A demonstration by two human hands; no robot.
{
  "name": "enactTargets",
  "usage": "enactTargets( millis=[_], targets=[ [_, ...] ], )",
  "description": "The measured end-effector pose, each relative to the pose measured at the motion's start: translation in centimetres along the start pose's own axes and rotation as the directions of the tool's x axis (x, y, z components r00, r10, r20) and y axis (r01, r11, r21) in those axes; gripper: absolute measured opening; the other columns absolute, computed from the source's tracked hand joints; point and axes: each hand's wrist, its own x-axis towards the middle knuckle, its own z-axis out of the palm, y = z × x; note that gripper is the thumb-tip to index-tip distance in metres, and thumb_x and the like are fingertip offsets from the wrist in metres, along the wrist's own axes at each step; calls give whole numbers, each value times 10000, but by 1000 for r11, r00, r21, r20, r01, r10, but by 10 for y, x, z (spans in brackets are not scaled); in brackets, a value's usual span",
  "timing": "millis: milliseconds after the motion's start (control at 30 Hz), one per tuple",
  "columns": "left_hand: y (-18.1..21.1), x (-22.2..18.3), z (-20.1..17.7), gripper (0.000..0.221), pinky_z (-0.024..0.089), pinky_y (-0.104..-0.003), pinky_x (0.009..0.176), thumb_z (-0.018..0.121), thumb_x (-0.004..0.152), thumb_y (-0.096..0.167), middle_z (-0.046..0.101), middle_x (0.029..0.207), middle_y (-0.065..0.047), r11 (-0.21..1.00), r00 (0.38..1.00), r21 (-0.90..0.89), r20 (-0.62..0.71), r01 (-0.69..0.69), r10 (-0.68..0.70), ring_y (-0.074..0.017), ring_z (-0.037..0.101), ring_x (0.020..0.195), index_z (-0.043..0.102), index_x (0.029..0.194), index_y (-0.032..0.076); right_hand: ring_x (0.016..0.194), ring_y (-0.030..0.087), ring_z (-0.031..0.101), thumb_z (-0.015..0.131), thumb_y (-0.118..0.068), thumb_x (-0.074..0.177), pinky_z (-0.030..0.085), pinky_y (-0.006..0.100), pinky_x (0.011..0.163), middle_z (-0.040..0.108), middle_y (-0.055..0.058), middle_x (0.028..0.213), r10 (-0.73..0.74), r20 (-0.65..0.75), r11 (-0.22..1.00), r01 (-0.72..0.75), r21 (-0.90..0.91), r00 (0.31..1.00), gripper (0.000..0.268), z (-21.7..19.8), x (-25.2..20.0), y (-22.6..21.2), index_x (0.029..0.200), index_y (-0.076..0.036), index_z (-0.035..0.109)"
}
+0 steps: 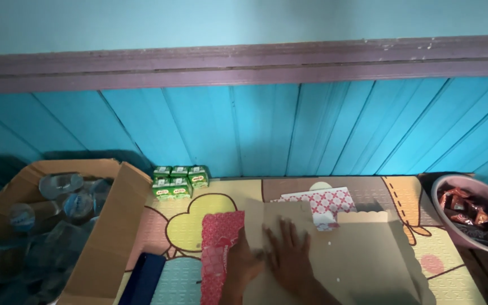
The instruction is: The person folds and assembles decorative pink printed cardboard gift boxes at a table, pressing the box flaps and sides flat by hand and stacking finished boxes with a pile of completed boxes. They work on one box at a time, creasing the base and tucking the side panels into shape.
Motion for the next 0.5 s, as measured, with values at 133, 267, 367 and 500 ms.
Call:
enactTargets(
  millis=[133,267,367,500],
  targets=[
    [18,-7,-11,727,585,-416,653,736,727,141,786,921,-70,1000,1000,29,2,5,-5,-300,762,749,475,1393,273,1539,433,151,602,-385,856,147,721,1096,169,179,1691,40,75,998,-43,38,996,764,-3,1,-2,1582,-295,381],
    [19,-3,-10,749,612,-436,740,715,734,150,778,1022,-110,997,997,64,64,46,-50,-352,766,868,445,1428,225,1518,439,221,594,-389,866,197,694,1071,215,207,1673,2,-10,1000,-2,-5,1000,739,-7,1,-3,1570,-272,406],
    [19,-10,-7,726,585,-445,713,679,716,115,773,979,-111,998,998,6,26,58,-58,-343,755,830,481,1397,272,1506,451,251,603,-385,876,224,700,1061,218,224,1669,-30,-46,999,29,-33,998,738,-6,-2,-4,1574,-257,397],
    [14,-17,-2,763,586,-482,774,713,768,229,743,1094,-115,992,996,103,35,75,-79,-383,735,915,411,1466,275,1528,430,203,599,-413,889,183,688,1088,196,201,1684,-15,-20,999,14,-33,1000,750,-5,0,-3,1591,-275,374]
  ],
)
